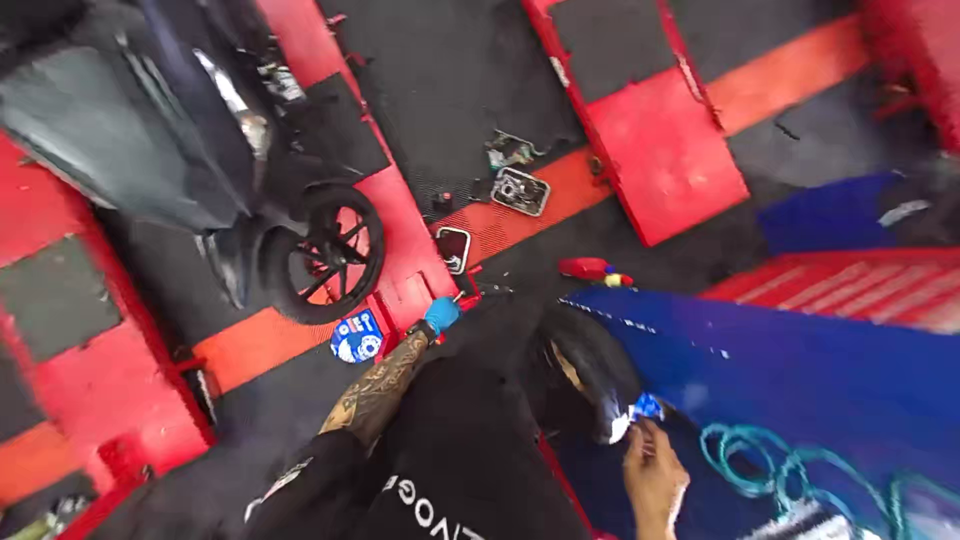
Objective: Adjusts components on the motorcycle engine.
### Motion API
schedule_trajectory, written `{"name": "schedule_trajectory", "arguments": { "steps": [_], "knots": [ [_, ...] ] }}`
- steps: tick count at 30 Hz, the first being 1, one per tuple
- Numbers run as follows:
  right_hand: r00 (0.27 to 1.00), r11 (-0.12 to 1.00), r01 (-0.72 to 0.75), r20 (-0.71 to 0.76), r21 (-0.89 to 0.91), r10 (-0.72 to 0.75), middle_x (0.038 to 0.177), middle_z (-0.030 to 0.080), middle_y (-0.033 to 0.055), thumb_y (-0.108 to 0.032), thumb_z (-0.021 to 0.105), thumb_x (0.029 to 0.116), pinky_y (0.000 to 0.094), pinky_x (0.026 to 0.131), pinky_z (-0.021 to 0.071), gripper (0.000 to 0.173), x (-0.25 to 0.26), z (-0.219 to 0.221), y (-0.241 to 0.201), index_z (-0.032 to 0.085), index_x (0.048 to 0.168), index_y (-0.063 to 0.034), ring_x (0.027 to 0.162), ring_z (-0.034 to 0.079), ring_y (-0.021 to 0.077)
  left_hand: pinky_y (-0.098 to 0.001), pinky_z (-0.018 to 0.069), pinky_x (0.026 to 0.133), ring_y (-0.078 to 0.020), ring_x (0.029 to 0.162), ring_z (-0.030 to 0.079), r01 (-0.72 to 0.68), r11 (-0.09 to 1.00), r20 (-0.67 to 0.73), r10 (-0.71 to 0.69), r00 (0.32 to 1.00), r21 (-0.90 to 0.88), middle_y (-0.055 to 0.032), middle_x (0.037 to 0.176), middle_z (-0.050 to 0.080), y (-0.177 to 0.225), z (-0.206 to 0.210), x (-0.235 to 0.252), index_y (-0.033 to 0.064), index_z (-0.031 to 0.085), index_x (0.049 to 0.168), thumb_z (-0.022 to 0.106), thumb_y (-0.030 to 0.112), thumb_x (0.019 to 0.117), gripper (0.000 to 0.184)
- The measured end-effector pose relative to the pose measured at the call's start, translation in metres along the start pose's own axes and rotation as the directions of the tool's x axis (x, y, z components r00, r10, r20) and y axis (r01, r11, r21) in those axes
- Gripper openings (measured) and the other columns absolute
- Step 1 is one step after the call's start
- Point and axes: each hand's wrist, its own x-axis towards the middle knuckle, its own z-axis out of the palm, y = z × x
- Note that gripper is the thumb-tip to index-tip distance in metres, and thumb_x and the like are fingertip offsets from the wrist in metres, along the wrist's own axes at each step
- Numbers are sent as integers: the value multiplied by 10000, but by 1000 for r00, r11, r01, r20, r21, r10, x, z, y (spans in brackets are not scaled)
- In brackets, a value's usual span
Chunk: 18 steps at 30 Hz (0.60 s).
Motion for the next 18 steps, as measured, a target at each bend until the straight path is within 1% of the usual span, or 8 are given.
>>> {"name": "schedule_trajectory", "arguments": {
  "steps": [1, 2, 4, 5, 9, 12, 14, 18],
  "knots": [
    [998, 998, 64, 19, 7, -64, 1036, 732, 241, -175, 535, 1033, 578, 773, 595, 337, 46, -5, 3, 662, 1257, 43, 874, 742, 377, -553, 467, 1063, -411, 1264, 591, -196, 980, -194, 197, 961, 22, -289, 1371, 592, -39, 4, 62, -56, 559, 1385, 394, 150, 1112, 380],
    [994, 994, 108, 26, 25, -109, 1042, 731, 239, -188, 535, 1037, 572, 784, 596, 348, 90, -8, 5, 653, 1278, 34, 883, 740, 374, -520, 588, 634, -379, 787, 713, -483, 872, -553, 441, 707, 77, -277, 945, 719, -84, 18, 145, -64, 717, 1074, 500, 197, 1020, 344],
    [987, 985, 152, 31, 85, -155, 1054, 730, 229, -180, 543, 1042, 552, 797, 602, 357, 169, -9, -5, 624, 1325, 22, 894, 739, 351, -588, 558, 840, -356, 934, 697, -229, 933, -435, 91, 896, -276, -200, 1054, 721, -73, -22, 197, 36, 720, 1145, 565, 240, 982, 303],
    [986, 980, 160, 23, 114, -164, 1054, 729, 232, -178, 548, 1045, 550, 798, 599, 355, 207, -7, -12, 620, 1328, 24, 894, 739, 344, -589, 549, 884, -345, 968, 698, -139, 924, -396, -15, 918, -356, -180, 1068, 725, -60, -41, 209, 56, 717, 1158, 582, 246, 966, 303],
    [992, 957, 125, -31, 260, -121, 1022, 729, 223, -164, 574, 1035, 468, 776, 613, 332, 356, 32, -50, 627, 1283, 51, 843, 736, 274, -595, 543, 908, -367, 1010, 694, -37, 908, -347, -122, 930, -417, -209, 1119, 716, -7, -94, 237, 31, 698, 1217, 609, 247, 968, 341],
    [991, 942, 76, 79, 327, -107, 1076, 720, 236, -183, 594, 1032, 501, 832, 614, 356, 464, 64, -90, 614, 1303, 48, 904, 739, 304, -647, 515, 949, -400, 1082, 679, 32, 911, -343, -186, 921, -411, -229, 1126, 716, 25, -135, 239, 21, 718, 1170, 655, 269, 939, 345],
    [974, 921, 138, 122, 364, -193, 1093, 719, 225, -180, 572, 1044, 465, 821, 624, 349, 524, 68, -125, 617, 1307, 45, 900, 742, 278, -637, 484, 1019, -378, 1174, 654, 39, 899, -319, -194, 928, -435, -204, 1196, 711, 46, -161, 214, 34, 715, 1196, 608, 295, 970, 361],
    [917, 839, 266, 145, 474, -372, 1073, 726, 185, -149, 527, 1056, 382, 755, 637, 315, 644, 87, -213, 621, 1286, 45, 842, 741, 198, -490, 561, 847, -253, 910, 705, -64, 777, -385, -237, 892, -626, -114, 1129, 742, 64, -224, 178, 66, 700, 1237, 503, 299, 1046, 359]
  ]
}}
